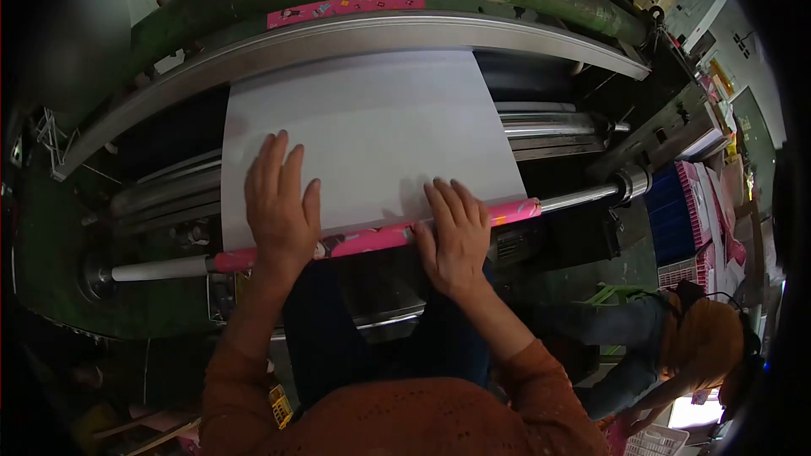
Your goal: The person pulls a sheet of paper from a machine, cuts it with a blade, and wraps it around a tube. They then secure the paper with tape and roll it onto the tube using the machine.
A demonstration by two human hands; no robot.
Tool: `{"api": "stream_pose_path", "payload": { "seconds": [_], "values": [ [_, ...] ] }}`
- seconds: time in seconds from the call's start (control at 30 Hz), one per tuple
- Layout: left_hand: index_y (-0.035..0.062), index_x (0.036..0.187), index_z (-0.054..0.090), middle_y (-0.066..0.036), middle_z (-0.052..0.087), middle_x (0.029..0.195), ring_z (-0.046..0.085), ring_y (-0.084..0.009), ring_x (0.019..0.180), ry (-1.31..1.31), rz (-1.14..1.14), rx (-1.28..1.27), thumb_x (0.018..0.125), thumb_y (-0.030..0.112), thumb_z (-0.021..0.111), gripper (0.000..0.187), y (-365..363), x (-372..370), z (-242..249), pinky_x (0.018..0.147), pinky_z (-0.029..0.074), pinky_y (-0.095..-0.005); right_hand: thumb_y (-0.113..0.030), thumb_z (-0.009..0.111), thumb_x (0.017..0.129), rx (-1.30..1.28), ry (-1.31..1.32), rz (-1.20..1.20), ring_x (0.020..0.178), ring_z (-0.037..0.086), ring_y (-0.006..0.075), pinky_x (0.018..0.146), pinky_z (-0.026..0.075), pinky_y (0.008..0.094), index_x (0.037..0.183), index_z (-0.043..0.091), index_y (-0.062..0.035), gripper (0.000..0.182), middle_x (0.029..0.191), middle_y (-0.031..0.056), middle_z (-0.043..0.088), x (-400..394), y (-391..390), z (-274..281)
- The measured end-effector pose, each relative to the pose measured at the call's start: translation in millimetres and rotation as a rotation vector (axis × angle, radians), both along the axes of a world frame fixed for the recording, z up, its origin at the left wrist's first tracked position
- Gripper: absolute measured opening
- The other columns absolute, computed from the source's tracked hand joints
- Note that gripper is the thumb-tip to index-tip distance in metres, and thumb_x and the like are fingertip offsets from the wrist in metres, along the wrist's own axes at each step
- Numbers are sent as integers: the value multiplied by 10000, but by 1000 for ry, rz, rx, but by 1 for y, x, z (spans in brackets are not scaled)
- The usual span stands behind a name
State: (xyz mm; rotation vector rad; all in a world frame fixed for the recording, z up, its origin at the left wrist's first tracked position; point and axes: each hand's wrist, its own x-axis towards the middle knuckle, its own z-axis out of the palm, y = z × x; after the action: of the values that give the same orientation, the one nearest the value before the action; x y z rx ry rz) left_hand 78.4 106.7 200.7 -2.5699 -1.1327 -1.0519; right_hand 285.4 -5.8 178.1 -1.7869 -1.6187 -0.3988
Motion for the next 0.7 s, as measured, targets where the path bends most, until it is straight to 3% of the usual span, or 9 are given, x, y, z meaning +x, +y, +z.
{"api": "stream_pose_path", "payload": {
  "seconds": [0.1,0.17,0.3,0.4,0.47,0.5,0.6,0.67,0.7],
  "values": [
    [-30,1217,537,-191,475,1352,423,-374,1282,-104,-13,171,828,223,630,473,-37,-2,-7,1055,323,-512,-249,647,823,-29,-69,-41,1225,467,342,975,362,450,1268,527,-5,521,1277,167,536,5,22,14],
    [-34,1216,536,-193,480,1343,434,-377,1266,123,-88,-139,827,261,643,500,-87,13,-23,1042,335,-509,-206,600,857,1,-33,-89,1246,456,342,998,343,450,1270,514,10,474,1286,163,543,13,40,25],
    [-31,1258,511,-206,491,1319,448,-380,1244,126,-34,-226,833,290,648,550,-36,33,-20,1040,331,-513,-175,592,871,128,-55,-35,1239,457,354,1000,339,455,1233,532,9,410,1267,161,555,21,54,31],
    [-25,1267,505,-200,491,1321,447,-381,1246,1,-5,59,842,284,641,543,-8,36,5,1043,326,-512,-215,629,787,-8,-67,72,1225,471,335,1020,310,482,1205,572,-36,458,1246,142,566,-18,-5,12],
    [5,1254,517,-182,490,1331,454,-356,1250,-132,-73,131,849,248,629,485,-26,24,5,1046,322,-518,-286,657,791,-76,-122,-8,1231,462,324,1021,291,525,1217,563,-54,494,1259,134,555,-7,-4,-20],
    [24,1250,523,-175,489,1337,456,-344,1252,-186,-134,151,850,244,625,468,-43,17,-9,1044,323,-521,-251,647,810,-40,-152,1,1216,471,320,1013,314,496,1231,558,-48,475,1253,131,558,-6,7,2],
    [65,1243,531,-167,480,1350,450,-332,1261,-90,-349,149,854,291,615,458,-93,-5,-73,1044,315,-536,-191,637,838,-13,-55,-41,1120,524,312,897,417,414,1171,567,-32,376,1203,117,581,12,54,19],
    [68,1240,530,-167,474,1356,432,-331,1276,-48,-360,104,854,315,615,466,-113,-23,-101,1043,315,-537,-188,633,850,235,-93,81,926,609,315,756,469,406,1034,617,-40,237,1040,133,638,31,78,39],
    [50,1229,534,-176,472,1351,417,-342,1279,45,-247,-122,836,305,635,479,-118,-32,-114,1047,311,-534,-178,621,864,219,9,35,820,618,321,693,471,409,966,629,-41,172,922,137,642,28,83,64]
  ]
}}
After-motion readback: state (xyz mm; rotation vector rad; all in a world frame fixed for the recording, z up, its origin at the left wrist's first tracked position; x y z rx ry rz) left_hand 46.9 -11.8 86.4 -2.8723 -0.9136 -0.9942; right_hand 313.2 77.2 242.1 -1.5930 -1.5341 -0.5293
